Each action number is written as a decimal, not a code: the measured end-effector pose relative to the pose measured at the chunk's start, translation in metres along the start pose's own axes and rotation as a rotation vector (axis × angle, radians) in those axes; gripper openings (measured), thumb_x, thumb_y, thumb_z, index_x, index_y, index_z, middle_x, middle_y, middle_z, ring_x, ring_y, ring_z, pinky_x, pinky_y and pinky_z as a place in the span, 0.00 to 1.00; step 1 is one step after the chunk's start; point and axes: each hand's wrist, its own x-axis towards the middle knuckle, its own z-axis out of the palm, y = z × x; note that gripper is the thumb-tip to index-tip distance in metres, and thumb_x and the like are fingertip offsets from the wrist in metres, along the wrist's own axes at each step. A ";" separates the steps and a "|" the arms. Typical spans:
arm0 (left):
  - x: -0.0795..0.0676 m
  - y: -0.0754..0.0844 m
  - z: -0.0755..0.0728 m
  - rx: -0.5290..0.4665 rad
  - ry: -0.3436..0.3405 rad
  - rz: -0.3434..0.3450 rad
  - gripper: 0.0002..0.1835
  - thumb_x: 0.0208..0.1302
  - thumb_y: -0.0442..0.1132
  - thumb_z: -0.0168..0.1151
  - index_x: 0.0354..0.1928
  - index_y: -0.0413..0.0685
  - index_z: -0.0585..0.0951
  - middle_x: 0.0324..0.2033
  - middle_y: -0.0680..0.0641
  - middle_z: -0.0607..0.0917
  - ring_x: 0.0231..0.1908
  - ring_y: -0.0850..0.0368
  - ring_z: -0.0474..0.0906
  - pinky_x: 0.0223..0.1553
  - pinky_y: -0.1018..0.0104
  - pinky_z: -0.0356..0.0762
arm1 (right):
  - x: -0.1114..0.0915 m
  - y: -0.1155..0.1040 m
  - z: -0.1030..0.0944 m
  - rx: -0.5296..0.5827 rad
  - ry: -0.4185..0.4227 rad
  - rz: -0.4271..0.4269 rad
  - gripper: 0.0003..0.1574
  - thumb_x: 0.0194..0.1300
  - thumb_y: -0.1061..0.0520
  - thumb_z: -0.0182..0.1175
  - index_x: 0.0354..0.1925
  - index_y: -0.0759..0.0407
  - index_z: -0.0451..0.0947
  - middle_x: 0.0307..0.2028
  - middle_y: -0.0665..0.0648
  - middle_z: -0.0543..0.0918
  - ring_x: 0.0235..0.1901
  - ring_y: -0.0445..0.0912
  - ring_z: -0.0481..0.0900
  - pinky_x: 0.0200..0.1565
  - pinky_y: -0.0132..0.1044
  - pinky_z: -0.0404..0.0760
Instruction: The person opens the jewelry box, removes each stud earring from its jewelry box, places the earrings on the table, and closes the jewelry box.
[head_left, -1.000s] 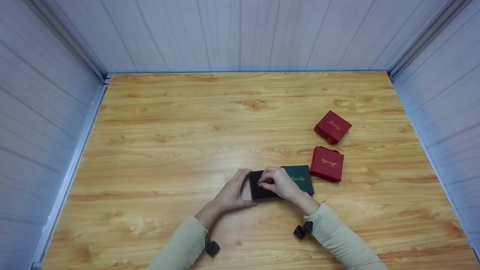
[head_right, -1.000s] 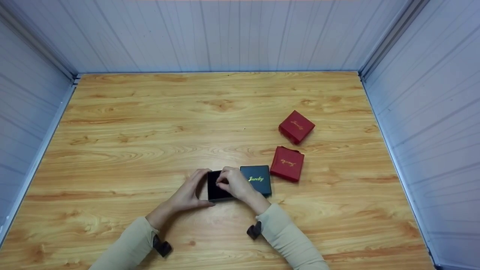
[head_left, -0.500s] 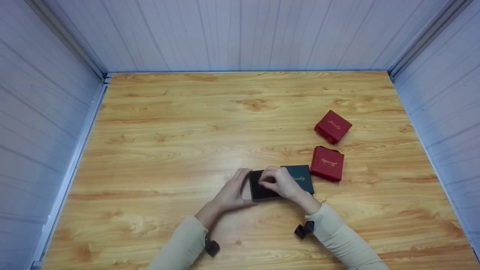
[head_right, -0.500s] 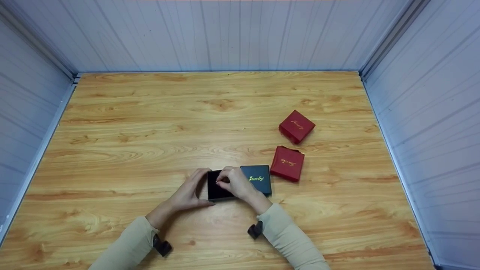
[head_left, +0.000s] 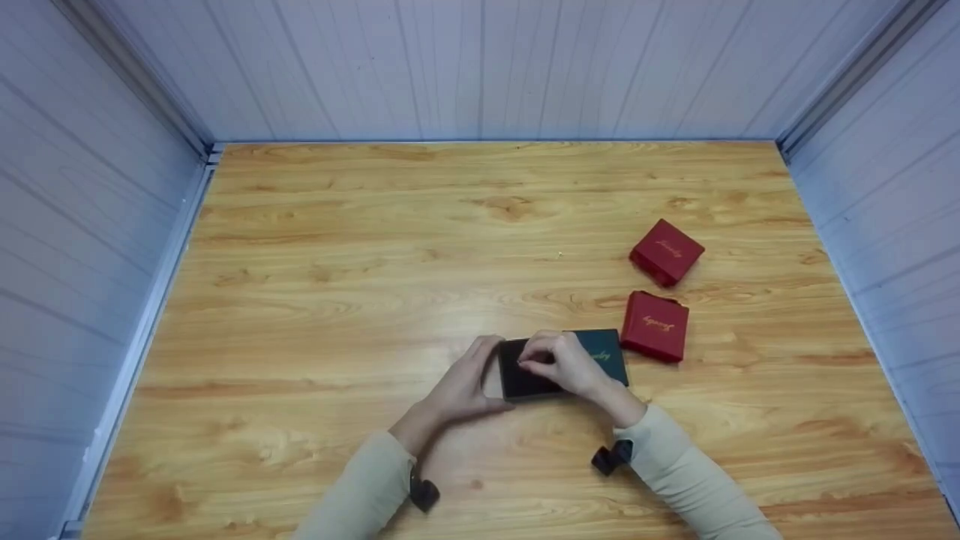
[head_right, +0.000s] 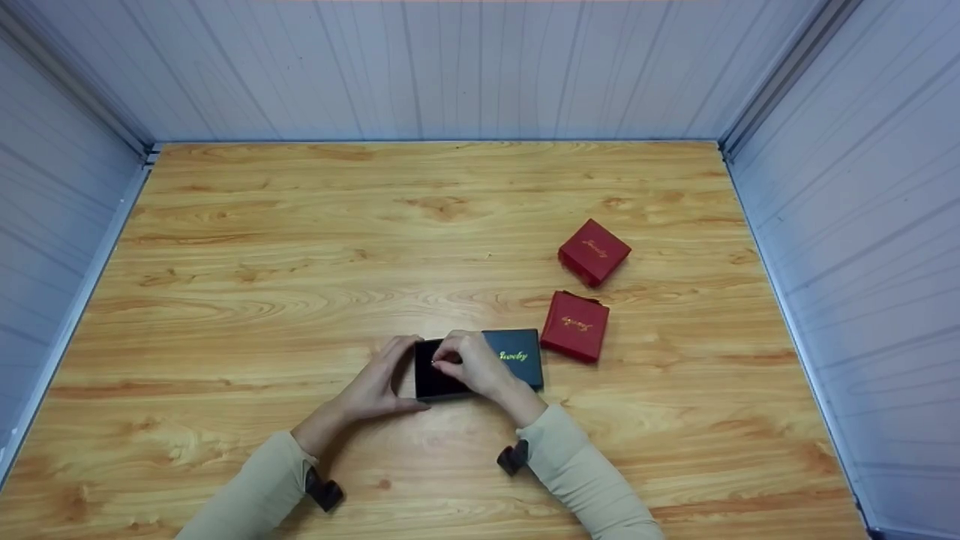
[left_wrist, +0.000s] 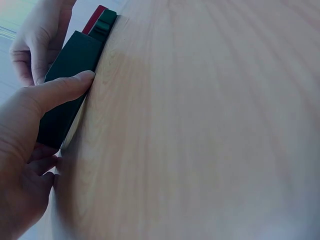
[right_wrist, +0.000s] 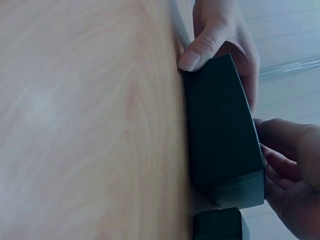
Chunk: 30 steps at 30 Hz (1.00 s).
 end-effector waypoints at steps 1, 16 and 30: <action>0.000 0.000 0.000 0.002 0.000 0.001 0.48 0.34 0.49 0.74 0.59 0.45 0.59 0.53 0.49 0.66 0.50 0.58 0.65 0.52 0.63 0.64 | 0.000 0.000 0.000 0.006 -0.001 0.007 0.01 0.51 0.64 0.63 0.26 0.59 0.81 0.28 0.50 0.80 0.31 0.40 0.77 0.34 0.32 0.76; 0.001 0.000 0.001 0.004 -0.001 -0.005 0.48 0.34 0.49 0.73 0.59 0.46 0.59 0.52 0.50 0.66 0.50 0.57 0.66 0.52 0.62 0.65 | 0.002 -0.007 -0.005 0.022 0.003 0.058 0.03 0.53 0.61 0.63 0.27 0.60 0.82 0.27 0.49 0.80 0.29 0.39 0.76 0.31 0.31 0.75; 0.001 -0.001 0.001 -0.006 0.002 0.001 0.47 0.34 0.49 0.74 0.59 0.48 0.60 0.53 0.50 0.66 0.51 0.57 0.65 0.53 0.63 0.63 | 0.011 -0.012 -0.013 0.027 0.035 0.094 0.02 0.53 0.62 0.62 0.27 0.61 0.81 0.26 0.49 0.80 0.28 0.38 0.75 0.30 0.30 0.75</action>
